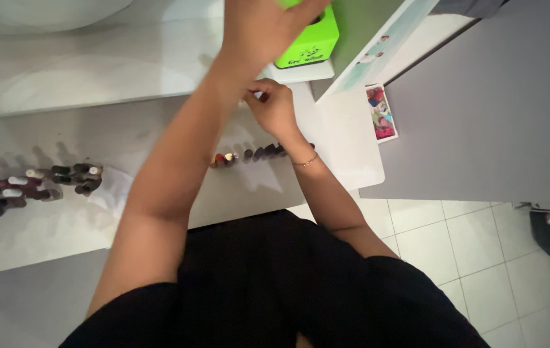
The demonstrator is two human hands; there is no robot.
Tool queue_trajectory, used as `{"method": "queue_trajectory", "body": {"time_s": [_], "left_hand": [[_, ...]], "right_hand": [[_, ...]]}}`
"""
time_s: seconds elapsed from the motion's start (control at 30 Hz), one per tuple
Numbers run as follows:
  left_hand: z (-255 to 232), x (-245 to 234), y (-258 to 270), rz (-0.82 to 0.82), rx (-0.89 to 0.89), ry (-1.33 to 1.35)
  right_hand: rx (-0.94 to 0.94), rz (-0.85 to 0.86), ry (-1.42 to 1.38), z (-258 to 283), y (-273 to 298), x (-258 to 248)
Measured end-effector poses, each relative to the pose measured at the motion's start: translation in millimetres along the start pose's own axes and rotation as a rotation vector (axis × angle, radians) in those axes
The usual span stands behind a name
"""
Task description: The person wipes a white vanity shelf and countertop with a tissue, moving nail polish bottles and lipsticks aside to clean underneath. They continue wiping the surface and then return the cosmetic items to the shelf.
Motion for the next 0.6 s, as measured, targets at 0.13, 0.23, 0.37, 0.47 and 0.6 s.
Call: {"method": "queue_trajectory", "body": {"time_s": [0.13, 0.23, 0.37, 0.47, 0.6], "left_hand": [[17, -44, 103, -0.462, 0.165, 0.100], [66, -59, 148, -0.408, -0.058, 0.130], [124, -86, 184, -0.525, -0.117, -0.268], [157, -106, 192, -0.542, 0.029, -0.442], [202, -129, 179, -0.407, 0.147, -0.662]], "right_hand": [[0.073, -0.035, -0.079, -11, 0, 0], [0.083, -0.046, -0.113, -8, -5, 1], [0.022, -0.070, 0.072, 6, -11, 10], [-0.138, -0.168, 0.128, 16, -34, 19], [-0.365, -0.372, 0.618, -3, -87, 25]]}}
Point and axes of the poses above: each hand's wrist, its own y-axis away from the middle knuckle, its own x-axis out of the palm, z = x × y, the point moved 5 cm from there along -y, towards the middle knuckle, and after that the axes turned 3 degrees about -x, right-handed, at the moved point
